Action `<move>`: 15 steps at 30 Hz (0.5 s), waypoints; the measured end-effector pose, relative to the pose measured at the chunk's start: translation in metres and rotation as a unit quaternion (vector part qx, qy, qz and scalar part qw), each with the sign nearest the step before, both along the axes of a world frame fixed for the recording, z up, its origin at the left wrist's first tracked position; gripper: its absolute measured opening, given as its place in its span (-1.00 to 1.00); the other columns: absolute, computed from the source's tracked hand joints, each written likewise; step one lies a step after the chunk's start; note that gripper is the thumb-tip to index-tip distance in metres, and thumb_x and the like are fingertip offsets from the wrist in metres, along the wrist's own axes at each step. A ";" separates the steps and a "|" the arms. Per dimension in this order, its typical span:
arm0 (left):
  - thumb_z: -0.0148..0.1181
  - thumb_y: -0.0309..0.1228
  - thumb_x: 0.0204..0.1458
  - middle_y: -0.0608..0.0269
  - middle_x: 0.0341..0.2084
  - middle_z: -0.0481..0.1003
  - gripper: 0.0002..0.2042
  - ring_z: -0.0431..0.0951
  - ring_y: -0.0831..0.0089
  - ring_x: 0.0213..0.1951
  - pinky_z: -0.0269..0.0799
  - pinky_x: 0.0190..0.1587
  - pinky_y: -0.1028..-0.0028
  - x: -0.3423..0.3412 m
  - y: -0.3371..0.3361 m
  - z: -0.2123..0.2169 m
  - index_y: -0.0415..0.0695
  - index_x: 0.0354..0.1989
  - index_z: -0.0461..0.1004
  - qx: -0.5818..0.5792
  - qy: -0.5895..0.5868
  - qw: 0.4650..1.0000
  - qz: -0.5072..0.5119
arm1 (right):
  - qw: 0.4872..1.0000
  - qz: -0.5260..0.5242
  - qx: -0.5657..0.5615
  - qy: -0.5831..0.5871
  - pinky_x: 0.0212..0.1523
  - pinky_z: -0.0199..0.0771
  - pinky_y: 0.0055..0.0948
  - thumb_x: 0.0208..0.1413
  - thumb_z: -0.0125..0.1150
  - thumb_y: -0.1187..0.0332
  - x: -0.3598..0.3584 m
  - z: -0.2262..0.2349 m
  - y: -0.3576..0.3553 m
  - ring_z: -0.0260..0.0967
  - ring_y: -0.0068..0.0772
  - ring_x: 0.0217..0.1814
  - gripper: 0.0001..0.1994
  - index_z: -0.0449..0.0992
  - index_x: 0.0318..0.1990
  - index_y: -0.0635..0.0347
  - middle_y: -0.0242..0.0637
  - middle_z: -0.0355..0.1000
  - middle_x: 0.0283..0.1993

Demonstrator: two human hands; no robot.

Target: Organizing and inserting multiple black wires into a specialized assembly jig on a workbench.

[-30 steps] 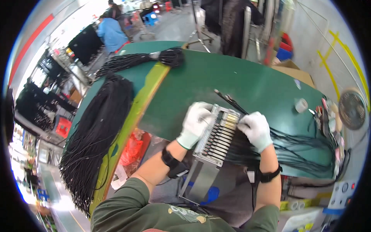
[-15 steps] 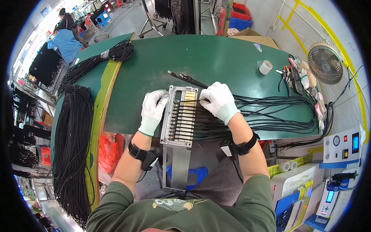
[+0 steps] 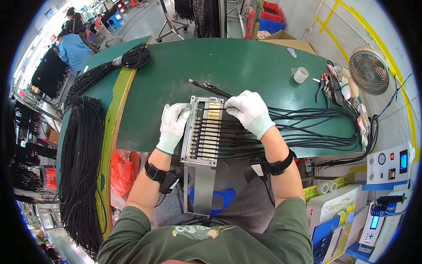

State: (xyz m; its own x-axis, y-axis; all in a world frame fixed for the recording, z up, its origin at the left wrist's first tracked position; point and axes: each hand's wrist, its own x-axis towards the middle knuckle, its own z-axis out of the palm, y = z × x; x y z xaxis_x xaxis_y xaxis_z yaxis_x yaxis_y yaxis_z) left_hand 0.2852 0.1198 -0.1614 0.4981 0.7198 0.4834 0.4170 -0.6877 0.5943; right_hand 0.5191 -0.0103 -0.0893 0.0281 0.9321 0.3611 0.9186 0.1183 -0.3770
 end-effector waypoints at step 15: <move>0.17 -0.20 0.16 0.12 -0.02 0.55 -0.76 0.50 0.16 0.06 0.06 0.35 -0.01 0.000 -0.005 0.016 0.01 -0.09 0.63 -0.054 -0.006 0.996 -0.071 | 0.995 0.011 -0.059 -0.084 -0.14 0.40 -0.22 0.07 0.26 0.29 -0.010 -0.011 0.007 0.42 -0.17 -0.21 -0.89 0.61 -0.32 0.06 -0.31 0.54 -0.41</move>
State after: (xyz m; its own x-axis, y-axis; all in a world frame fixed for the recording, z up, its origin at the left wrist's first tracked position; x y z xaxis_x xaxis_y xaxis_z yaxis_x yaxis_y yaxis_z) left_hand 0.2849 0.1144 -0.1451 0.5926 0.6909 0.4140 0.3129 -0.6711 0.6721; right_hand 0.5096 -0.0036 -0.1003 -0.0450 0.9679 0.2474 0.9673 0.1040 -0.2311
